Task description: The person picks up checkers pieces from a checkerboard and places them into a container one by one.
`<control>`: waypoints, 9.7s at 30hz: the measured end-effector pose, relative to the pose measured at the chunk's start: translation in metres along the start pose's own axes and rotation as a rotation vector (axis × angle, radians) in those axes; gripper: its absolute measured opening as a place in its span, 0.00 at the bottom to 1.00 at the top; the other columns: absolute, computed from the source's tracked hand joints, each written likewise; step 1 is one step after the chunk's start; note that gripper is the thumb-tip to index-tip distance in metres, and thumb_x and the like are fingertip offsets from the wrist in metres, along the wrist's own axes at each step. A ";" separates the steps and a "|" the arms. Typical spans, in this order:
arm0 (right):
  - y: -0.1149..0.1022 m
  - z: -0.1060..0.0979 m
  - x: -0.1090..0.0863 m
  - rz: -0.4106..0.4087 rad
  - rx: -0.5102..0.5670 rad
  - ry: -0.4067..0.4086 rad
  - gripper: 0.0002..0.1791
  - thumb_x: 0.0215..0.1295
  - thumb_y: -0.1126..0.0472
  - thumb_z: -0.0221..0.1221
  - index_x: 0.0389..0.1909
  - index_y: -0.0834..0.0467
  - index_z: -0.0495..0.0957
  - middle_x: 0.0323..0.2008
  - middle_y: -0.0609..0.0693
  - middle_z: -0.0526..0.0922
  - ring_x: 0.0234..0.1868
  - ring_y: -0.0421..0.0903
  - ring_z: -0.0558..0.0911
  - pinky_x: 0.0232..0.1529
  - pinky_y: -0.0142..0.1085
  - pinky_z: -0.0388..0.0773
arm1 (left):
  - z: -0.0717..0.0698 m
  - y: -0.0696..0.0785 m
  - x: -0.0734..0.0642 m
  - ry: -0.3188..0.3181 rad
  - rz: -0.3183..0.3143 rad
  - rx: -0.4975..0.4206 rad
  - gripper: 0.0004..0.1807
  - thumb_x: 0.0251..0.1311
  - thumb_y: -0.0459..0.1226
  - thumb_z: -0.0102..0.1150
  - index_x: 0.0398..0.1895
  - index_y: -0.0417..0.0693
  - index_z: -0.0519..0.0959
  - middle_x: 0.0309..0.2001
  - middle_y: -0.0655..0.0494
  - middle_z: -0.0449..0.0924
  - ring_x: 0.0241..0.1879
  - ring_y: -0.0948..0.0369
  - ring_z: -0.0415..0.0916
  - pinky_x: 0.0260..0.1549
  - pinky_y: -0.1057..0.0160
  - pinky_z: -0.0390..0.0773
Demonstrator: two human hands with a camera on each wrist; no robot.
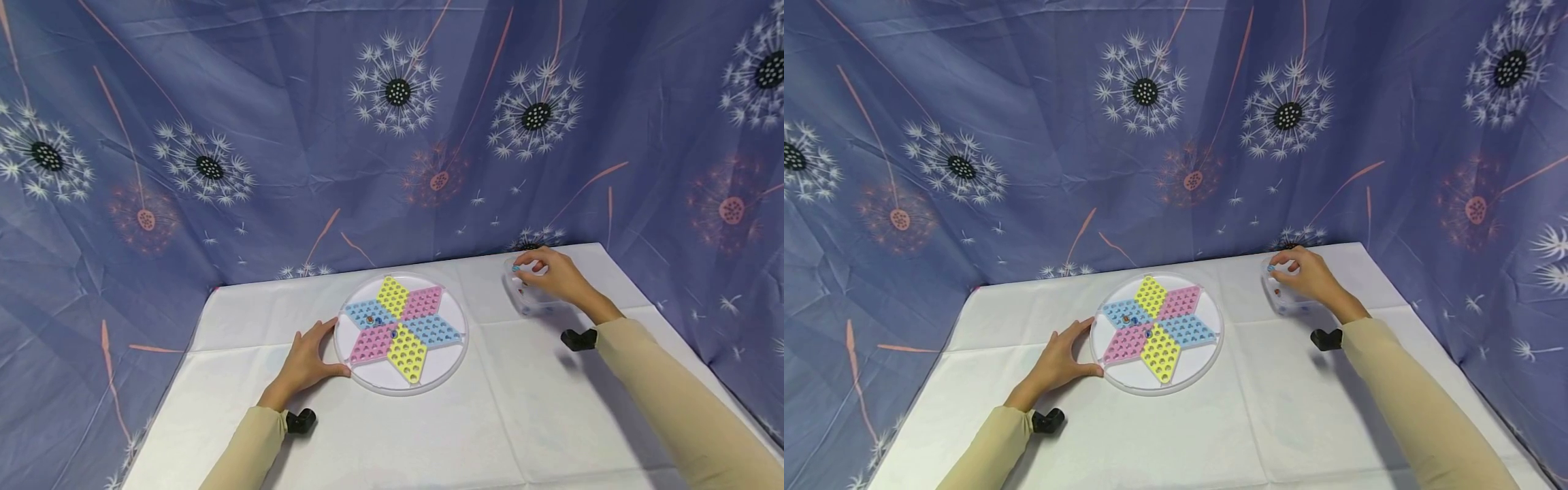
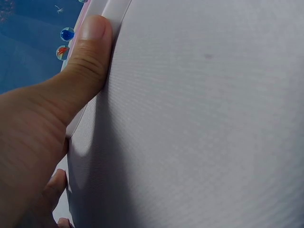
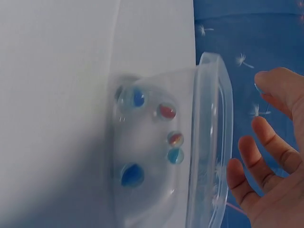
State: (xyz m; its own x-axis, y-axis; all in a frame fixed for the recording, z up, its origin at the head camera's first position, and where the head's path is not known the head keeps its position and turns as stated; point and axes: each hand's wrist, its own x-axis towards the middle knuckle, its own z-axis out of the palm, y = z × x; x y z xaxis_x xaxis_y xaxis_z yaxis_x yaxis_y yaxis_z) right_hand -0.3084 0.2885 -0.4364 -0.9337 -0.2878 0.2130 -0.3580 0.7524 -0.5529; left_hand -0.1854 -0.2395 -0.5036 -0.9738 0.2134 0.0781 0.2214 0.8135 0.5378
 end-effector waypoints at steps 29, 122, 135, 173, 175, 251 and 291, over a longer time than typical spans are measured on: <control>0.019 0.007 0.009 0.067 -0.001 -0.021 0.11 0.64 0.55 0.64 0.45 0.53 0.83 0.48 0.61 0.78 0.42 0.57 0.77 0.38 0.49 0.76 | 0.001 -0.002 0.001 -0.003 -0.004 0.000 0.65 0.28 0.63 0.78 0.75 0.52 0.60 0.72 0.45 0.62 0.73 0.44 0.52 0.70 0.35 0.37; -0.006 0.002 0.015 -0.031 -0.018 -0.092 0.36 0.62 0.40 0.62 0.68 0.51 0.67 0.52 0.62 0.78 0.45 0.57 0.80 0.43 0.53 0.79 | 0.000 -0.001 0.000 -0.002 -0.003 -0.016 0.65 0.29 0.62 0.78 0.75 0.53 0.59 0.72 0.47 0.61 0.73 0.45 0.52 0.70 0.36 0.37; -0.031 0.009 0.020 -0.097 -0.010 -0.111 0.36 0.61 0.40 0.63 0.67 0.50 0.68 0.51 0.58 0.78 0.47 0.56 0.78 0.42 0.52 0.79 | 0.001 -0.002 0.000 -0.006 -0.006 -0.010 0.65 0.29 0.62 0.77 0.75 0.53 0.60 0.72 0.46 0.61 0.73 0.45 0.52 0.70 0.36 0.37; -0.100 0.064 0.034 -0.276 0.087 -0.200 0.32 0.60 0.48 0.67 0.65 0.44 0.70 0.47 0.50 0.77 0.43 0.52 0.79 0.42 0.46 0.79 | 0.001 -0.001 0.003 -0.006 -0.011 -0.015 0.65 0.28 0.63 0.77 0.75 0.53 0.60 0.72 0.46 0.61 0.73 0.45 0.51 0.70 0.35 0.36; -0.103 0.067 0.034 -0.274 0.098 -0.207 0.31 0.60 0.50 0.68 0.65 0.43 0.71 0.46 0.50 0.77 0.44 0.54 0.79 0.42 0.46 0.79 | 0.001 -0.001 0.004 -0.008 -0.011 -0.013 0.65 0.28 0.63 0.77 0.75 0.53 0.60 0.72 0.47 0.61 0.73 0.45 0.51 0.70 0.36 0.36; -0.164 0.166 0.030 -0.409 0.062 -0.447 0.07 0.58 0.55 0.69 0.38 0.46 0.86 0.41 0.40 0.80 0.47 0.45 0.74 0.53 0.41 0.69 | 0.001 -0.003 0.002 -0.007 -0.010 -0.013 0.65 0.28 0.64 0.77 0.75 0.53 0.60 0.72 0.45 0.61 0.73 0.44 0.51 0.70 0.36 0.36; -0.169 0.149 0.033 -0.421 0.132 -0.393 0.08 0.60 0.59 0.68 0.40 0.53 0.85 0.43 0.53 0.78 0.41 0.53 0.77 0.42 0.41 0.76 | 0.001 0.000 0.000 -0.007 -0.006 -0.007 0.65 0.28 0.62 0.78 0.75 0.52 0.60 0.71 0.45 0.62 0.73 0.44 0.53 0.70 0.35 0.37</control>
State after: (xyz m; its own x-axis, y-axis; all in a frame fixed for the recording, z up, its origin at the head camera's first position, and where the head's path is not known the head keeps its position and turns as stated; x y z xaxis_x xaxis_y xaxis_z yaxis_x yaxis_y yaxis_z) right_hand -0.2791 0.0637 -0.4562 -0.6326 -0.7626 0.1354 -0.6715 0.4529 -0.5864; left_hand -0.1850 -0.2392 -0.5048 -0.9746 0.2129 0.0689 0.2156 0.8111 0.5437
